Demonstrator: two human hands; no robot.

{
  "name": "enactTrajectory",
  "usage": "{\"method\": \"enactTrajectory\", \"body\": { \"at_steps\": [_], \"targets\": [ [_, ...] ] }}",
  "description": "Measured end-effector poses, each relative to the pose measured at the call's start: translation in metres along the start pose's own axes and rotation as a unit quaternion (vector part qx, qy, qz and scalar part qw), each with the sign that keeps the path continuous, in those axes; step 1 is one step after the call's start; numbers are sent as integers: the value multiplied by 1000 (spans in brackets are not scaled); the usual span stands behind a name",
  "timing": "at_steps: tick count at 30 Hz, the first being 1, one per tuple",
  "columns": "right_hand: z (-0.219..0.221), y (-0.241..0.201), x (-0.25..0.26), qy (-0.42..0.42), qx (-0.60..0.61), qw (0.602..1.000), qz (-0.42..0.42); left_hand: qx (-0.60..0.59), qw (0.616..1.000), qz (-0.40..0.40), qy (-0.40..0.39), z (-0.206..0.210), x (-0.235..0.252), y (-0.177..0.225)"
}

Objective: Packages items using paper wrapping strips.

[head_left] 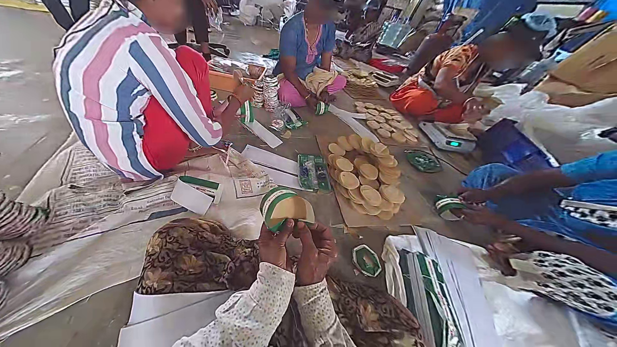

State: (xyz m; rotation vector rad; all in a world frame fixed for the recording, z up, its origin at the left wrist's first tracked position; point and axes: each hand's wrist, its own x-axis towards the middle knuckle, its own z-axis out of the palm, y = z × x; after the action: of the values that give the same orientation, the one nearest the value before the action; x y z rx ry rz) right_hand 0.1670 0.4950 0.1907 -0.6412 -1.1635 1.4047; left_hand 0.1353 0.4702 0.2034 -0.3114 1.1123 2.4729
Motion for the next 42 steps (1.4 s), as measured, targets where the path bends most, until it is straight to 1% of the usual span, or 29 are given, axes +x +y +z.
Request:
{"method": "enactTrajectory", "body": {
  "at_steps": [1, 2, 4, 5, 6, 7, 9, 11, 13, 16, 18, 19, 21, 23, 24, 25, 29, 31, 34, 35, 37, 38, 39, 40, 41, 42],
  "targets": [
    [-1, 1, 1, 5, -11, 1000, -25, 2, 1000, 17, -4, 0, -2, -2],
    [-4, 5, 3, -2, -33, 997, -67, 5, 1000, 28, -11, 0, -4, -2],
    [-14, 16, 9, -40, -95, 979, -178, 4, 999, 49, -22, 0, -8, -2],
    [-18, 18, 13, -59, -117, 970, -207, 0, 998, 60, -28, 0, -8, -2],
    [-21, 19, 15, -76, -124, 967, -211, -2, 997, 74, -30, -2, -8, -2],
    [-23, 18, 16, -90, -113, 969, -198, 3, 996, 82, -34, -3, -8, -2],
    [-22, 14, 17, -105, -57, 982, -147, 9, 995, 90, -41, -5, -8, 0],
    [-18, 11, 17, -106, -14, 987, -122, 10, 994, 94, -50, -6, -8, 1],
    [-13, 10, 21, -88, 8, 987, -134, 11, 994, 91, -65, -9, -12, 0],
    [-13, 5, 29, -42, -32, 976, -214, 15, 994, 80, -79, -11, -17, 0],
    [-16, 3, 34, -20, -94, 954, -285, 22, 993, 72, -90, -11, -19, 2],
    [-19, 2, 36, -17, -138, 936, -322, 24, 992, 70, -98, -11, -20, 3],
    [-27, -1, 38, -29, -237, 889, -391, 24, 990, 69, -120, -11, -19, 6],
    [-35, -6, 36, -64, -309, 848, -427, 35, 988, 74, -133, -12, -17, 10],
    [-37, -8, 35, -81, -326, 838, -429, 44, 987, 75, -137, -12, -16, 12],
    [-38, -11, 34, -92, -333, 838, -423, 58, 986, 76, -139, -13, -15, 14],
    [-37, -22, 42, -90, -299, 875, -371, 107, 977, 43, -177, -21, -14, 18],
    [-38, -27, 48, -89, -276, 875, -387, 126, 969, 22, -212, -23, -12, 22],
    [-44, -35, 55, -115, -278, 848, -436, 146, 953, -18, -264, -24, -9, 33],
    [-46, -38, 55, -133, -296, 832, -449, 157, 946, -32, -283, -23, -5, 38],
    [-53, -45, 55, -181, -355, 787, -471, 178, 929, -68, -318, -22, 0, 49],
    [-57, -50, 54, -211, -383, 767, -470, 185, 920, -89, -333, -22, 3, 54],
    [-59, -54, 52, -238, -403, 755, -459, 192, 912, -108, -347, -22, 6, 57],
    [-61, -59, 52, -260, -414, 754, -438, 201, 902, -124, -360, -22, 9, 60],
    [-63, -64, 53, -278, -414, 766, -406, 212, 891, -135, -377, -24, 12, 60],
    [-64, -68, 54, -289, -405, 787, -366, 221, 880, -145, -395, -26, 16, 60]
  ]
}}
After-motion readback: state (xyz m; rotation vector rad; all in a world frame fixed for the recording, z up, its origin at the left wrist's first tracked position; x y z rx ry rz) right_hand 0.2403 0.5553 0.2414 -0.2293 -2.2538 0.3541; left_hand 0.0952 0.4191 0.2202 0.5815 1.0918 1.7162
